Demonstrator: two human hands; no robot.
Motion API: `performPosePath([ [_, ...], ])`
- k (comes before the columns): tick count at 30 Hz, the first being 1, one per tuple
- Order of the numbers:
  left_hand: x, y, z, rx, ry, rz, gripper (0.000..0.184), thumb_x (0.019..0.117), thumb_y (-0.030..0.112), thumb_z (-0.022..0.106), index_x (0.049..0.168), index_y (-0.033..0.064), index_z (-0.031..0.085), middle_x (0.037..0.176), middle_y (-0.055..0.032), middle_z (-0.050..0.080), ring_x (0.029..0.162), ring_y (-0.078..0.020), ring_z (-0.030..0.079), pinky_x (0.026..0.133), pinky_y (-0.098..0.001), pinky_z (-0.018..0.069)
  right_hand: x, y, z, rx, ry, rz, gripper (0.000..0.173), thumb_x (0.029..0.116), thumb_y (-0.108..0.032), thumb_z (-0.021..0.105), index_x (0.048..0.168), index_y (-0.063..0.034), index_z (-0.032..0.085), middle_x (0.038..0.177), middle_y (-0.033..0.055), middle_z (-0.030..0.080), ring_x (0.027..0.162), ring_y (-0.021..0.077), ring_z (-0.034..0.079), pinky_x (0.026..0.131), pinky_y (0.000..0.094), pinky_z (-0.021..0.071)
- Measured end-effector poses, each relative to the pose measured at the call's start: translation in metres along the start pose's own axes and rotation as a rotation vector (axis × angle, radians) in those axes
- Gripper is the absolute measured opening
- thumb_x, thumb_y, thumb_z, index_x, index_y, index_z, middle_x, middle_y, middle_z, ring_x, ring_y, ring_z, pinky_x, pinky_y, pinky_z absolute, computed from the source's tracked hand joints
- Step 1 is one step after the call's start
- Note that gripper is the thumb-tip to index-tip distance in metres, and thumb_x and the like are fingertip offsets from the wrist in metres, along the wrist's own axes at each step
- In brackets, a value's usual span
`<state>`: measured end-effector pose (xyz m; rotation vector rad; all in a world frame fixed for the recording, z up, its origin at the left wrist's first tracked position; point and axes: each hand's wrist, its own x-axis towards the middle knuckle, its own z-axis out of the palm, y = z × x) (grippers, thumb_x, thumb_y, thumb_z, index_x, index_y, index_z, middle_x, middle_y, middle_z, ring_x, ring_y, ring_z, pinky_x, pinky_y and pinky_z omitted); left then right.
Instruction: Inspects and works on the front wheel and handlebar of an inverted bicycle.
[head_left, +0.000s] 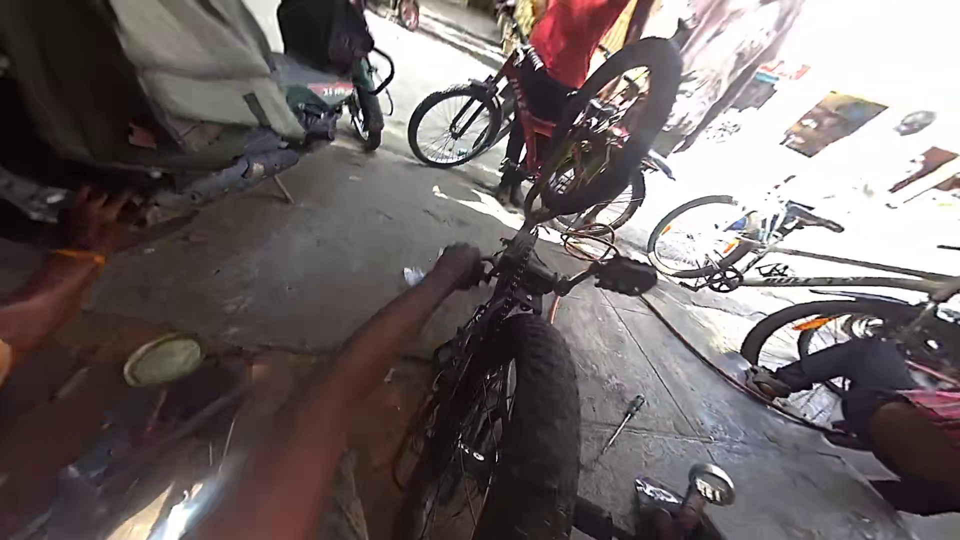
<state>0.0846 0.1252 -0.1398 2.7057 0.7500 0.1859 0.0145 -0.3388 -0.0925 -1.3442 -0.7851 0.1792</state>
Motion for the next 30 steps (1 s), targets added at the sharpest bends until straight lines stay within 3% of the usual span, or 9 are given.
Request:
performPosePath([
  [3,-0.071,0.009,-0.012,0.063,-0.117,-0.019,0.029,0.0879,0.032,0.077,0.106,0.0097,0.074,0.106,-0.0162,0.072,0.102,-0.0379,0.069,0.087,-0.0646,0.0543,-0.005,-0.001,0.001,-0.005,0.025,0.008,0.009,0.1023,-0.015,0.062,0.097,-0.0101,0.066,0.078,-0.0049,0.066,0.064,0.0046,0.062,0.059,0.024,0.0564],
  [5,-0.099,0.029,-0.044,0.198,-0.139,0.017,0.03,0.084,0.029,0.08,0.106,0.0104,0.073,0.106,-0.0152,0.072,0.102,-0.0379,0.069,0.086,-0.0638,0.0547,-0.008,-0.007,0.0,-0.053,0.026,0.032,0.009,0.1028,-0.022,0.061,0.1,-0.0178,0.068,0.075,-0.011,0.064,0.06,-0.0011,0.055,0.055,0.0181,0.0488],
  [7,-0.11,0.057,-0.09,0.32,-0.098,0.026,0.025,0.0873,0.027,0.077,0.105,0.0101,0.074,0.105,-0.0157,0.072,0.102,-0.0382,0.069,0.086,-0.063,0.0545,-0.007,-0.007,0.001,-0.058,0.008,0.008,0.009,0.1032,-0.022,0.06,0.101,-0.0184,0.068,0.076,-0.0117,0.064,0.06,-0.0021,0.056,0.054,0.0177,0.0489],
  [10,-0.092,0.084,-0.132,0.435,0.06,0.052,0.023,0.0878,0.029,0.076,0.097,0.0082,0.073,0.099,-0.017,0.072,0.096,-0.0397,0.07,0.079,-0.0628,0.0548,-0.008,-0.003,0.001,-0.059,0.021,-0.025,0.011,0.1033,-0.021,0.061,0.097,-0.0149,0.066,0.073,-0.0093,0.061,0.058,-0.0017,0.053,0.053,0.0173,0.0467],
  [14,-0.04,0.091,-0.147,0.517,0.211,0.099,0.02,0.0921,0.024,0.072,0.1,0.0054,0.07,0.101,-0.0195,0.071,0.099,-0.0423,0.068,0.08,-0.0629,0.0533,-0.01,-0.001,0.002,-0.072,0.02,-0.059,0.014,0.1032,-0.022,0.062,0.095,-0.011,0.066,0.072,-0.007,0.06,0.061,-0.0012,0.054,0.055,0.0177,0.0482],
  [18,0.031,0.074,-0.125,0.449,0.168,0.077,0.029,0.0924,0.025,0.072,0.115,0.0063,0.071,0.119,-0.0205,0.068,0.116,-0.0436,0.063,0.091,-0.0673,0.0497,-0.012,0.0,0.002,-0.07,0.031,-0.052,0.016,0.1036,-0.022,0.061,0.093,-0.0099,0.063,0.071,-0.0051,0.057,0.061,0.0005,0.054,0.056,0.0199,0.0483],
  [21,0.055,0.041,-0.073,0.379,0.01,0.055,0.032,0.0882,0.03,0.077,0.108,0.0054,0.073,0.115,-0.022,0.069,0.111,-0.0447,0.065,0.089,-0.0692,0.0514,-0.012,-0.001,0.001,-0.078,0.037,-0.044,0.015,0.1029,-0.017,0.062,0.093,-0.0053,0.064,0.073,-0.0023,0.06,0.064,0.0007,0.056,0.06,0.0198,0.0497],
  [25,0.01,0.017,-0.019,0.345,-0.145,-0.017,0.033,0.0904,0.035,0.075,0.113,0.01,0.074,0.114,-0.0168,0.072,0.11,-0.0388,0.067,0.09,-0.0648,0.0525,-0.013,0.006,0.002,-0.068,0.026,-0.061,0.017,0.103,-0.018,0.062,0.093,-0.0036,0.062,0.074,0.0011,0.057,0.064,0.0046,0.055,0.058,0.0227,0.0487],
  [30,-0.09,0.045,-0.043,0.207,-0.217,-0.045,0.025,0.0907,0.022,0.075,0.105,0.0024,0.073,0.103,-0.0206,0.072,0.101,-0.0408,0.068,0.089,-0.0639,0.0521,-0.009,0.007,0.002,-0.044,0.041,-0.037,0.02,0.1038,-0.023,0.061,0.095,-0.006,0.063,0.073,-0.0021,0.055,0.061,0.002,0.052,0.056,0.0195,0.0464],
])
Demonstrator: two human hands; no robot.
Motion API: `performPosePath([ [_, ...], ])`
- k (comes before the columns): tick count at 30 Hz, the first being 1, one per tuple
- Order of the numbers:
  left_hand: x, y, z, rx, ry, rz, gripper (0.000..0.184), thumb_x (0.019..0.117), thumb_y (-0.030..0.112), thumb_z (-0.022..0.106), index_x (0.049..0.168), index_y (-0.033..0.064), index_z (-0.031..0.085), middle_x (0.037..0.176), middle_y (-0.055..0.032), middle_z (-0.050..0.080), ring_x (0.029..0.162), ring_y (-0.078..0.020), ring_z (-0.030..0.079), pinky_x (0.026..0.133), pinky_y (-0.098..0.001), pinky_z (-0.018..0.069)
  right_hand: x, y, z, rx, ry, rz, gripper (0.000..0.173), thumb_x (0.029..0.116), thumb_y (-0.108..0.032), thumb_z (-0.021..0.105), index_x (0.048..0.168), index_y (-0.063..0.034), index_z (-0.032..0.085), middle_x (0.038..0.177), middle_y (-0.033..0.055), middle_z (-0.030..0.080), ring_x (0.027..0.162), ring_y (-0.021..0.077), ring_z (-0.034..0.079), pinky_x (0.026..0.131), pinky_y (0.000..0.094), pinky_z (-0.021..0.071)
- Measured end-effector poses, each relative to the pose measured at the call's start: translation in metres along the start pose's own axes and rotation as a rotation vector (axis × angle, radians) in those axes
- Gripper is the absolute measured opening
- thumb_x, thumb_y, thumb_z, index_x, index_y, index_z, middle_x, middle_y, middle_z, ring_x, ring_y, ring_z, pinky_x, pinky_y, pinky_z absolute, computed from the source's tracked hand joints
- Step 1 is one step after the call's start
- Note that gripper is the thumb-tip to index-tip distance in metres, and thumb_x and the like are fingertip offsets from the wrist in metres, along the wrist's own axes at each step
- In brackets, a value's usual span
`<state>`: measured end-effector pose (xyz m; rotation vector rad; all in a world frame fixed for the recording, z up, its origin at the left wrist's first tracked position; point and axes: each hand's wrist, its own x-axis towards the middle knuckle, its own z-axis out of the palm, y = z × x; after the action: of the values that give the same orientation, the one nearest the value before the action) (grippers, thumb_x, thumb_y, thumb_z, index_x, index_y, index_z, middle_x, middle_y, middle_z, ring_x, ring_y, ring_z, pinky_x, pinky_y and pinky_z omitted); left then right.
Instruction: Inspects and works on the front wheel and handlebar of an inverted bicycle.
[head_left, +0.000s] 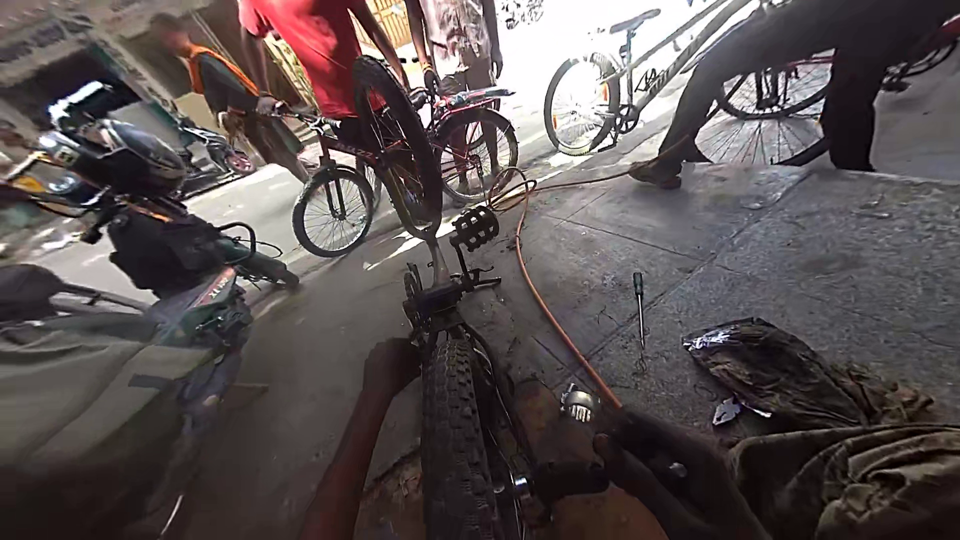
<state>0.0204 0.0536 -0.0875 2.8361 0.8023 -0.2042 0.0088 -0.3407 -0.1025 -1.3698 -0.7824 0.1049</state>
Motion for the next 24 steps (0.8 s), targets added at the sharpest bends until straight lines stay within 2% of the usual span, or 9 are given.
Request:
performPosePath([
  [2,-0.034,0.01,-0.027,0.072,0.009,0.003,0.024,0.0909,0.024,0.074,0.107,0.0067,0.074,0.102,-0.0181,0.072,0.101,-0.0392,0.068,0.088,-0.0648,0.0521,0.001,0.002,0.0,0.017,0.01,-0.024,0.019,0.1039,-0.023,0.061,0.095,-0.007,0.063,0.073,-0.0026,0.056,0.062,0.0008,0.052,0.056,0.0176,0.0465],
  [5,-0.048,0.017,-0.062,0.244,0.229,0.043,0.02,0.0909,0.028,0.076,0.099,0.0107,0.076,0.094,-0.0153,0.073,0.092,-0.04,0.07,0.078,-0.067,0.0539,0.0,0.01,0.001,0.039,0.022,-0.056,0.017,0.1039,-0.024,0.06,0.095,-0.0094,0.064,0.073,-0.0037,0.055,0.061,-0.0002,0.052,0.055,0.0156,0.046],
  [8,-0.044,0.021,-0.059,0.295,0.271,0.033,0.016,0.0855,0.024,0.081,0.095,0.0121,0.076,0.094,-0.0127,0.073,0.091,-0.0385,0.07,0.077,-0.0663,0.0541,-0.001,0.009,0.0,0.059,0.026,-0.043,0.015,0.1035,-0.022,0.061,0.096,-0.0107,0.066,0.073,-0.0049,0.057,0.061,0.0001,0.053,0.055,0.0158,0.0474],
  [10,-0.045,0.022,-0.061,0.296,0.217,0.051,0.019,0.0888,0.028,0.079,0.101,0.0132,0.077,0.1,-0.0125,0.073,0.096,-0.0376,0.07,0.081,-0.0665,0.0537,0.001,0.008,-0.003,0.074,0.022,-0.041,0.014,0.1029,-0.02,0.061,0.096,-0.0091,0.067,0.074,-0.0042,0.059,0.061,0.0011,0.054,0.055,0.0165,0.0478],
  [14,-0.046,0.015,-0.053,0.275,0.318,0.05,0.022,0.0876,0.029,0.08,0.093,0.0089,0.073,0.088,-0.0171,0.072,0.085,-0.043,0.07,0.072,-0.0693,0.0521,-0.001,0.002,-0.004,0.068,0.006,-0.003,0.01,0.1019,-0.019,0.062,0.095,-0.0123,0.064,0.072,-0.0051,0.056,0.058,0.0023,0.052,0.052,0.0169,0.0475],
  [17,-0.052,0.014,-0.052,0.252,0.325,0.062,0.024,0.0909,0.031,0.077,0.096,0.0079,0.073,0.089,-0.0202,0.072,0.086,-0.0467,0.068,0.071,-0.0723,0.05,-0.004,-0.001,-0.004,0.01,0.028,-0.009,0.006,0.0991,-0.017,0.064,0.095,-0.0126,0.065,0.074,-0.0055,0.056,0.058,0.0028,0.051,0.05,0.0171,0.0465],
  [20,-0.057,0.017,-0.056,0.233,0.353,0.062,0.025,0.0909,0.032,0.076,0.097,0.0081,0.071,0.091,-0.0222,0.07,0.088,-0.0492,0.067,0.07,-0.0739,0.0484,-0.003,-0.007,-0.006,-0.022,0.018,-0.001,0.007,0.0986,-0.017,0.065,0.102,-0.0117,0.066,0.081,-0.0055,0.061,0.06,0.0026,0.056,0.051,0.0172,0.051],
  [22,-0.057,0.016,-0.059,0.216,0.349,0.076,0.025,0.0901,0.03,0.076,0.102,0.0095,0.07,0.094,-0.023,0.07,0.091,-0.0502,0.066,0.071,-0.0755,0.0473,-0.003,-0.009,-0.006,-0.01,0.033,-0.019,0.012,0.098,-0.016,0.066,0.108,-0.0103,0.065,0.082,-0.0064,0.064,0.057,0.0006,0.055,0.047,0.0155,0.049],
  [24,-0.049,0.013,-0.061,0.236,0.39,0.09,0.029,0.0889,0.031,0.077,0.111,0.0131,0.07,0.1,-0.0219,0.071,0.095,-0.0486,0.067,0.074,-0.0751,0.048,-0.002,-0.012,-0.008,0.011,0.043,-0.037,0.013,0.0971,-0.015,0.067,0.109,-0.0093,0.063,0.083,-0.006,0.065,0.055,0.0003,0.054,0.045,0.0155,0.0478],
])
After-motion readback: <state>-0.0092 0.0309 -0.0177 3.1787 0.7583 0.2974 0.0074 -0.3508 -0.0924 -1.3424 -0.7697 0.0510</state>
